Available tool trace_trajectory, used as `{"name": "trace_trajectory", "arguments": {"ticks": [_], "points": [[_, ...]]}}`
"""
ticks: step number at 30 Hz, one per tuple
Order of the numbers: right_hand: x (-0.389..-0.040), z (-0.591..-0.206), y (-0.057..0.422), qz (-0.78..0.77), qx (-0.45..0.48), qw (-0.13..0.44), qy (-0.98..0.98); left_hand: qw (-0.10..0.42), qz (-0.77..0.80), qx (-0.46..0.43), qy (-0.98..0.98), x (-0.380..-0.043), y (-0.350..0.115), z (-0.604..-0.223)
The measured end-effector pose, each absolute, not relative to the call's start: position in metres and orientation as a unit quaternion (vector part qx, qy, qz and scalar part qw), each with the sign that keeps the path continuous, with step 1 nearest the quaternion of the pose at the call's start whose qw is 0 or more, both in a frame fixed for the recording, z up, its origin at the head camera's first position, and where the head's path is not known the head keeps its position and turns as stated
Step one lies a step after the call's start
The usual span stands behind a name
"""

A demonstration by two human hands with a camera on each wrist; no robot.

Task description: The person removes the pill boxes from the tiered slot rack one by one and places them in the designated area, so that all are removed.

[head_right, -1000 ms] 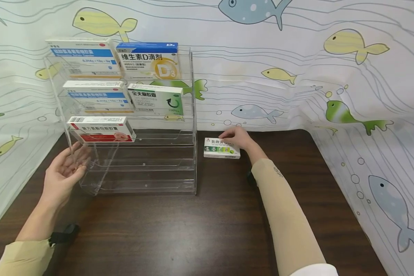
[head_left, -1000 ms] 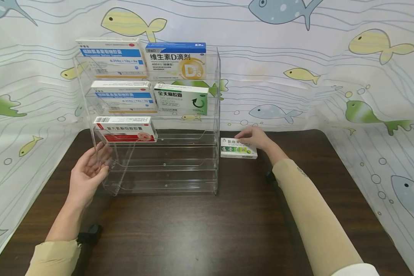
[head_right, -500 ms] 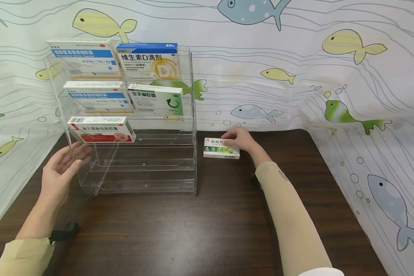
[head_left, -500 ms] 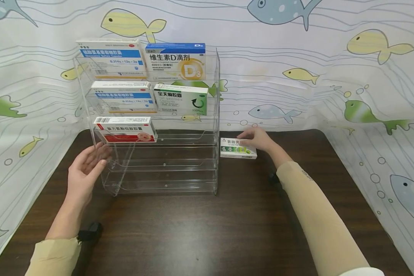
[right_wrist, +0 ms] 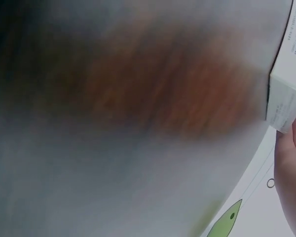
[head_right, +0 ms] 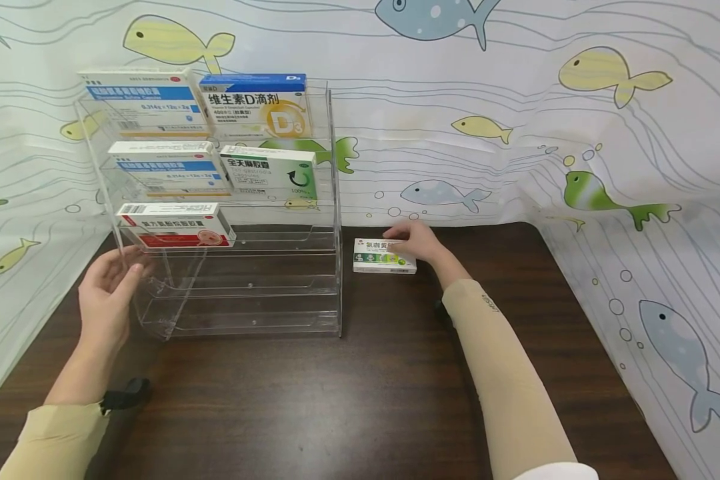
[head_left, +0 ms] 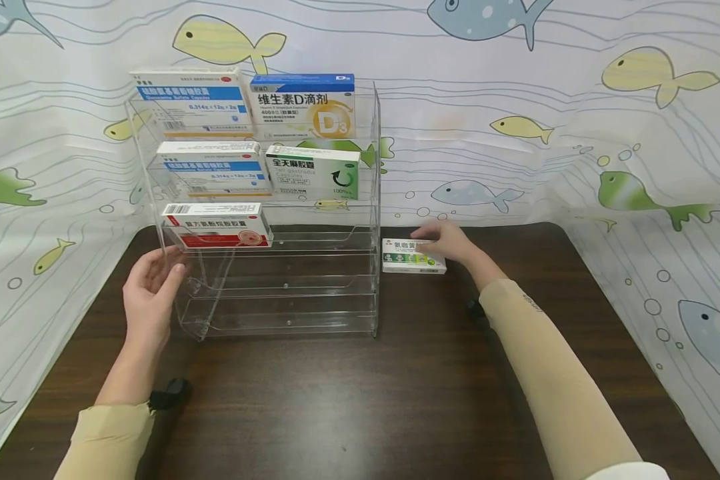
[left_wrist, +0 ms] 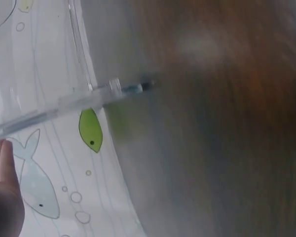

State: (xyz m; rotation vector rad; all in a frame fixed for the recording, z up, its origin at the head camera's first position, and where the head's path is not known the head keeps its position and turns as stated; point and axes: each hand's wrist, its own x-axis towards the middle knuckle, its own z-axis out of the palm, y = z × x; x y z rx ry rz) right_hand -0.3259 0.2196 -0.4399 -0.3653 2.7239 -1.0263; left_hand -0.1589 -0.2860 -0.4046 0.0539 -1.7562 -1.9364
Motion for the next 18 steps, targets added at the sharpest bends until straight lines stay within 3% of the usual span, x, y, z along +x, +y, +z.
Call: {"name": "trace_trajectory", "arguments": {"ticks": [9, 18], "points": [[-0.317, -0.413, 0.221, -0.404, -0.140, 0.095, 0.899, 0.286, -0.740, -0.002, -0.609, -0.164, -0.282, -0.409], [-0.298, -0.358, 0.216, -0.472, -0.182, 0.039, 0.862, 0.277, -0.772, -0.006, -0.572, -0.166, -0.277, -0.409]]}}
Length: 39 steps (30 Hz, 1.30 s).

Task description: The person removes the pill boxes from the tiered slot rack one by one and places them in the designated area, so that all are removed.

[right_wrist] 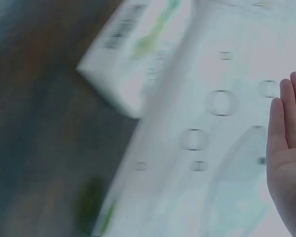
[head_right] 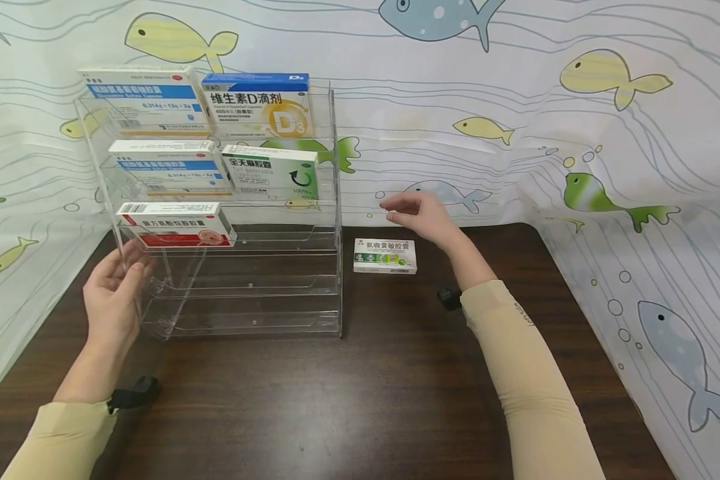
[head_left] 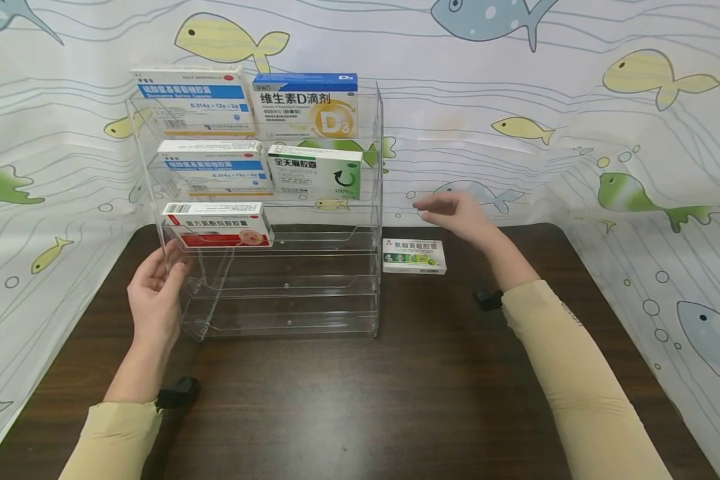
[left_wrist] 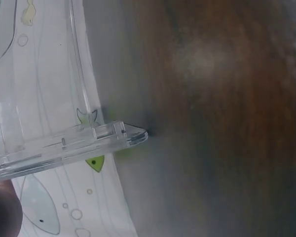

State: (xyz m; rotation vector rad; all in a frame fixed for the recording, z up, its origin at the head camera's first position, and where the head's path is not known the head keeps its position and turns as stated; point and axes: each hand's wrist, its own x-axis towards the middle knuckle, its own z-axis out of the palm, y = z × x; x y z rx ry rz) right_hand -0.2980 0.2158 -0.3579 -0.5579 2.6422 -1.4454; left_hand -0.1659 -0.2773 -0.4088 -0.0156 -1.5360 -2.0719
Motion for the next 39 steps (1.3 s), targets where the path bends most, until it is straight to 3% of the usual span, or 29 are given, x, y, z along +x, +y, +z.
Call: {"name": "trace_trajectory", "arguments": {"ticks": [19, 39], "points": [[-0.248, -0.250, 0.176, -0.599, -0.295, -0.043, 0.743, 0.278, -0.816, 0.008, -0.507, -0.168, -0.274, -0.413], [-0.242, -0.254, 0.064, -0.550, -0.380, -0.011, 0.743, 0.279, -0.817, 0.004, -0.505, -0.170, -0.276, -0.415]]}}
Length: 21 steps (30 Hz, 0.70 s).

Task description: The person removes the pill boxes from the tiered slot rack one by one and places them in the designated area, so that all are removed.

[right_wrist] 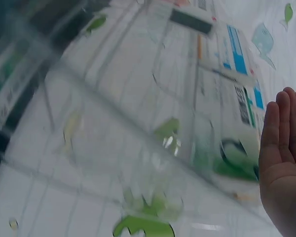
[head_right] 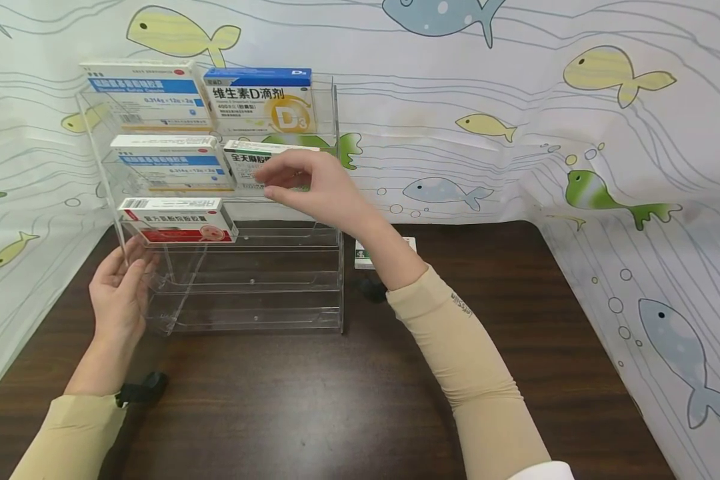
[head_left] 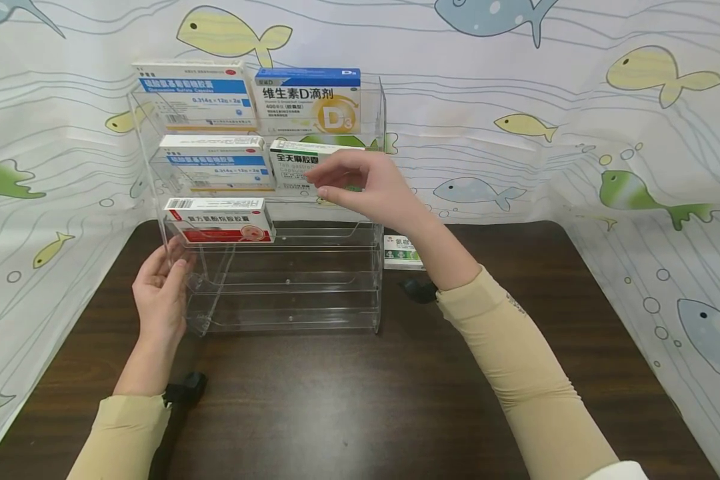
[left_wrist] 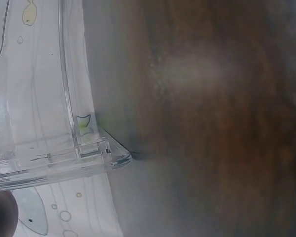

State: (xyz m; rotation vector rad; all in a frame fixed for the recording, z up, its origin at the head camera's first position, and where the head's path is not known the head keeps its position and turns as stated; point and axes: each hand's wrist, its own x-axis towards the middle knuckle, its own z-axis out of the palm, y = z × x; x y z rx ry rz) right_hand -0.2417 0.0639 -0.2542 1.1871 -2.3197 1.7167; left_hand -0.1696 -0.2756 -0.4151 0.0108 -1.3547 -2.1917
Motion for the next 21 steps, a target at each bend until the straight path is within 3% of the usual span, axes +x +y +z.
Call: {"name": "trace_trajectory", "arguments": {"ticks": [7, 21], "points": [[-0.246, -0.268, 0.036, 0.554, 0.363, -0.011, -0.749, 0.283, -0.811, 0.006, -0.512, -0.170, -0.275, -0.415], [-0.249, -0.290, -0.003, 0.522, 0.347, 0.015, -0.779, 0.284, -0.810, -0.003, -0.513, -0.170, -0.275, -0.415]]}}
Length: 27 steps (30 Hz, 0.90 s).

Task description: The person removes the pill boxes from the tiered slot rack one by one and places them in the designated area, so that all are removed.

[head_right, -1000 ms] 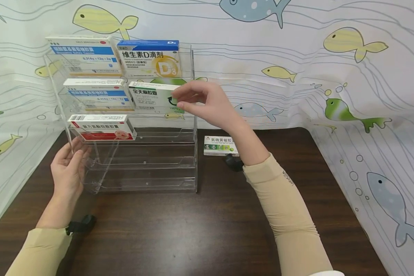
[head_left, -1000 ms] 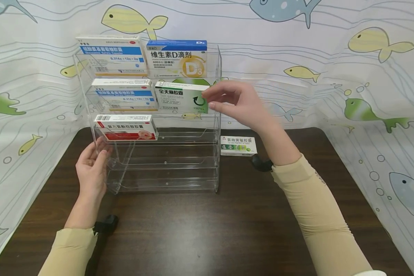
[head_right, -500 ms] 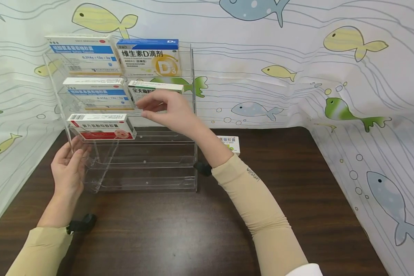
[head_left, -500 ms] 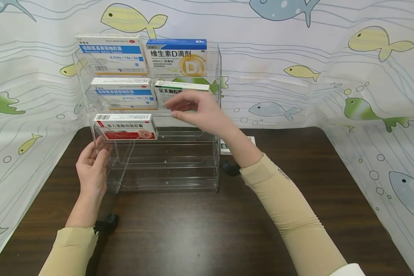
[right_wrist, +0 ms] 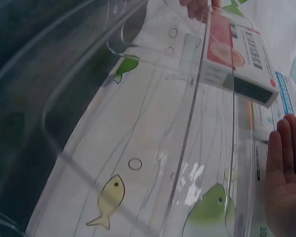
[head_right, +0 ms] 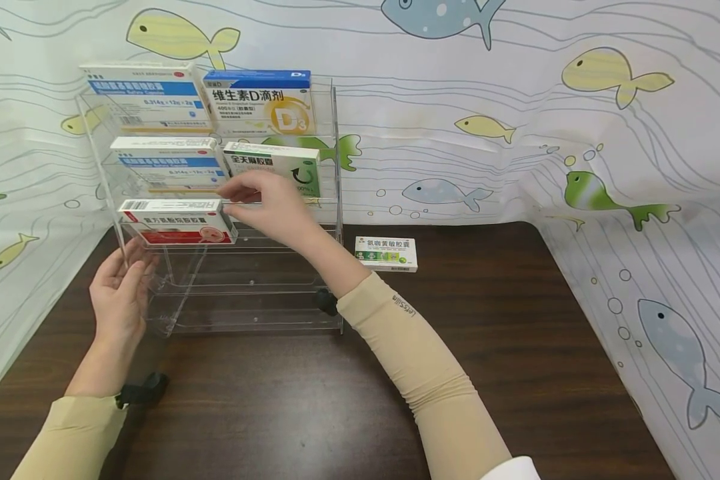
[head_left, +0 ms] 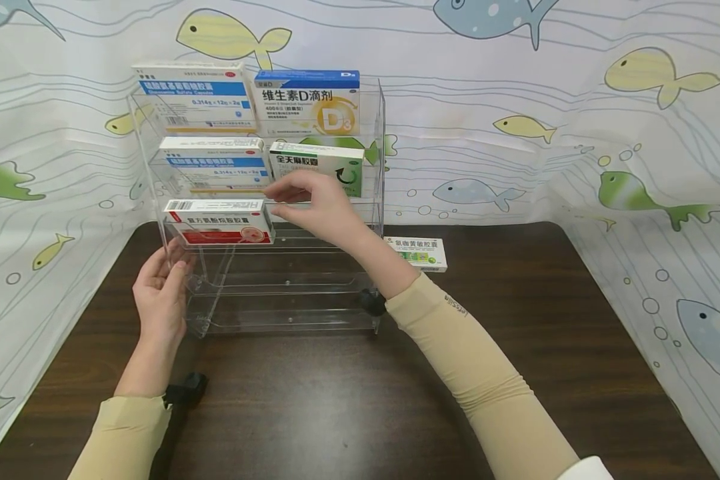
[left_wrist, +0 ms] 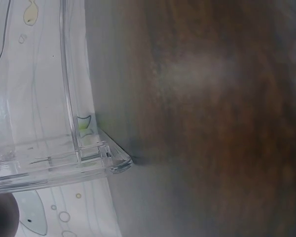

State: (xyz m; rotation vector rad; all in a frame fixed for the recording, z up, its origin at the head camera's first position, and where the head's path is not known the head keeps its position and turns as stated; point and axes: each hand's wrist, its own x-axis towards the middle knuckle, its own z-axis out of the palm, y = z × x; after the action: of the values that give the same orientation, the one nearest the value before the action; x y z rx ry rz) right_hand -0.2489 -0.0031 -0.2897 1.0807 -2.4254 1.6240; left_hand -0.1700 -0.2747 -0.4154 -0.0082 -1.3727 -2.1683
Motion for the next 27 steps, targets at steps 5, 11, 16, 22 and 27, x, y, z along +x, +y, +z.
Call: {"name": "trace_trajectory", "arguments": {"ticks": [5, 11, 16, 22, 27], "points": [[-0.244, -0.290, -0.014, 0.473, 0.343, 0.043, -0.811, 0.284, -0.810, -0.005, -0.513, -0.169, -0.274, -0.416], [-0.239, -0.294, -0.022, 0.420, 0.335, 0.083, -0.839, 0.282, -0.807, 0.002, -0.518, -0.169, -0.275, -0.415], [-0.236, -0.299, -0.028, 0.424, 0.335, 0.095, -0.836, 0.281, -0.811, 0.000, -0.514, -0.169, -0.275, -0.416], [-0.233, -0.303, -0.033, 0.476, 0.325, 0.092, -0.812, 0.281, -0.812, 0.000, -0.511, -0.170, -0.275, -0.417], [-0.231, -0.306, -0.035, 0.491, 0.299, 0.081, -0.815, 0.281, -0.814, 0.000, -0.508, -0.169, -0.275, -0.417]]}}
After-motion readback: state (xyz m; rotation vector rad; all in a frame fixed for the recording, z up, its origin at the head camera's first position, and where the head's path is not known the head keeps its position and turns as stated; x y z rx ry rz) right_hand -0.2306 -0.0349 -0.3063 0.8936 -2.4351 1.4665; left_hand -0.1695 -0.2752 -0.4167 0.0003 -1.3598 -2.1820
